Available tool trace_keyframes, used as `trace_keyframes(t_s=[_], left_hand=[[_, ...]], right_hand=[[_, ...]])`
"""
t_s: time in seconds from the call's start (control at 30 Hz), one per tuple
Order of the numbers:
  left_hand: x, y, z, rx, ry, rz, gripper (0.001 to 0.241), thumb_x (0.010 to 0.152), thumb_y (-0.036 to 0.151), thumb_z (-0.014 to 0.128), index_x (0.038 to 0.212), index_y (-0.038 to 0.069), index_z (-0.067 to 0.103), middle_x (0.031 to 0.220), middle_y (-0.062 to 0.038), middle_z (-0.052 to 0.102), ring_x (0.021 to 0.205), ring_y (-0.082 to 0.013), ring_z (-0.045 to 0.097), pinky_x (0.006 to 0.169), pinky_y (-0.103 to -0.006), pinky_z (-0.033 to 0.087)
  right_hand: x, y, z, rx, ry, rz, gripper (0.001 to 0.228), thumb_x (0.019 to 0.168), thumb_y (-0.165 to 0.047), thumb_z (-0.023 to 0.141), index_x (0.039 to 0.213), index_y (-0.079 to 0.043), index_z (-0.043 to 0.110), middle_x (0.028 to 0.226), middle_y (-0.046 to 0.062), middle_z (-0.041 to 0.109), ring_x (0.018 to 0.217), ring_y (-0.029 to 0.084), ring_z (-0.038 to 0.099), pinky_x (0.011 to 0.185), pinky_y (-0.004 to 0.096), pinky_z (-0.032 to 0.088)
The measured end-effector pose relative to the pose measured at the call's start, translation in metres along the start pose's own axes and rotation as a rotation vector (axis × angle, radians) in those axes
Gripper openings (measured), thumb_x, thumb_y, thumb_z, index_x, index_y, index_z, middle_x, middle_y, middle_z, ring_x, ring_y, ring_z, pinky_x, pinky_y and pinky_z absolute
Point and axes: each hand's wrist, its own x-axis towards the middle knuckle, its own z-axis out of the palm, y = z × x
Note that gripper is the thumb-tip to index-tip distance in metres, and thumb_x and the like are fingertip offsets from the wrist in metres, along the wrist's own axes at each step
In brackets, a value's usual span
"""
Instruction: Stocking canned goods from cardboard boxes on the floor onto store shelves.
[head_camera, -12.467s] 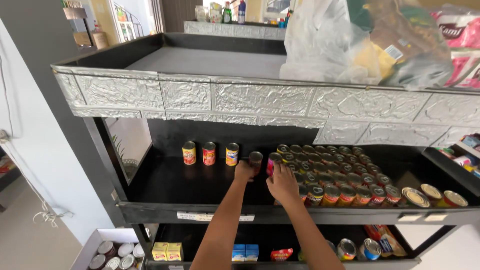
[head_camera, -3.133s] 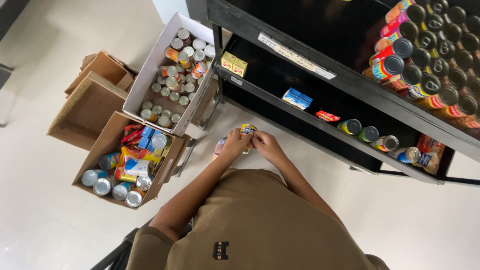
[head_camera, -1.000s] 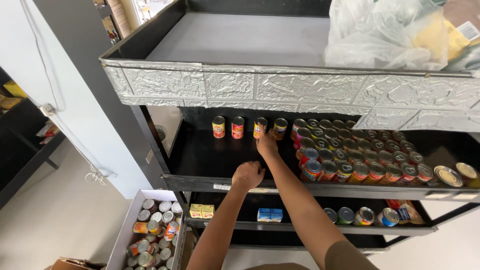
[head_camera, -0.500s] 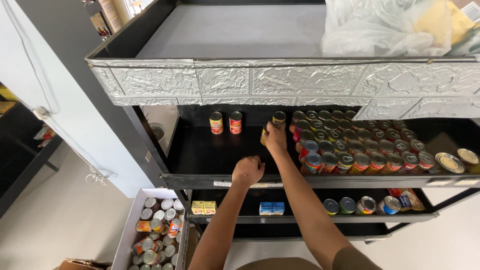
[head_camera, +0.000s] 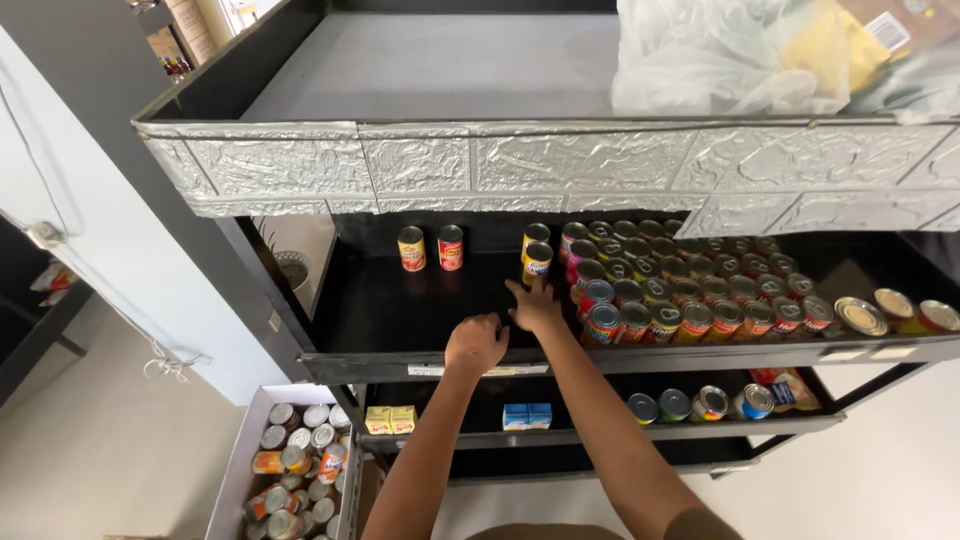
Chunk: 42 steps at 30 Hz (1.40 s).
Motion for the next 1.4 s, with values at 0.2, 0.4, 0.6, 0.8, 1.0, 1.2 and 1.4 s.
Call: trace_keyframes(t_s=[0.2,0.4,0.6,0.8,1.0,1.2,1.4], left_hand=[[0.019,0.000,-0.003,-0.185,-0.203,-0.093,0.027,0.091,0.033,0.064,0.103,0.010,0.072,0.113,-0.012,0.070,0.108,-0.0296,0.066,0.092,-0.0430,0.054],[0.113,-0.018,0.096,-0.314,-0.078,-0.126,0.057,0.081,0.033,0.077,0.129,0.007,0.060,0.134,-0.019,0.060,0.125,-0.0350,0.058,0.103,-0.0423,0.051],[0.201,-0.003,0.144,-0.293,-0.070,-0.239,0.124,0.063,0.053,0.095,0.152,0.001,0.026,0.149,-0.021,0.044,0.139,-0.0364,0.046,0.114,-0.0418,0.044],[0.219,0.005,0.170,-0.245,-0.038,-0.257,0.123,0.070,0.050,0.087,0.161,0.012,0.014,0.155,-0.017,0.037,0.144,-0.0381,0.033,0.116,-0.0509,0.031],[0.254,-0.004,0.225,-0.166,0.044,-0.142,0.110,0.084,0.049,0.078,0.161,0.004,0.014,0.154,-0.021,0.038,0.138,-0.0382,0.040,0.114,-0.0552,0.033],[0.247,-0.009,0.208,-0.249,-0.063,-0.084,0.116,0.079,0.058,0.074,0.161,0.006,0.010,0.156,-0.020,0.037,0.136,-0.0402,0.043,0.110,-0.0519,0.039],[0.200,-0.045,0.184,-0.202,-0.021,0.168,0.061,0.090,0.046,0.071,0.138,0.010,0.057,0.141,-0.017,0.058,0.132,-0.0355,0.051,0.110,-0.0548,0.038]], right_hand=[[-0.017,0.008,-0.026,0.012,-0.029,0.010,0.058,0.088,-0.034,0.068,0.143,-0.026,0.050,0.148,0.012,0.046,0.129,0.039,0.048,0.099,0.056,0.044],[-0.100,-0.007,-0.067,0.111,-0.006,0.121,0.028,0.100,-0.030,0.055,0.117,-0.011,0.067,0.114,0.011,0.069,0.104,0.032,0.068,0.083,0.049,0.057],[-0.120,-0.016,-0.079,0.059,0.139,0.074,0.029,0.096,-0.024,0.054,0.118,-0.007,0.060,0.092,0.017,0.068,0.083,0.034,0.069,0.070,0.048,0.058],[-0.106,-0.014,-0.059,-0.028,0.394,-0.041,0.028,0.085,-0.023,0.057,0.106,-0.006,0.064,0.094,0.012,0.070,0.097,0.033,0.067,0.075,0.049,0.058],[-0.117,-0.034,-0.086,-0.027,0.097,0.152,0.030,0.097,-0.032,0.048,0.102,-0.010,0.068,0.098,0.008,0.070,0.103,0.026,0.066,0.083,0.044,0.060],[-0.120,-0.033,-0.091,-0.023,0.111,0.127,0.029,0.094,-0.032,0.051,0.102,-0.010,0.069,0.101,0.009,0.070,0.102,0.029,0.065,0.086,0.048,0.057],[-0.116,-0.030,-0.086,0.001,0.166,0.103,0.033,0.089,-0.032,0.058,0.108,-0.009,0.071,0.105,0.017,0.071,0.097,0.037,0.069,0.084,0.051,0.057]])
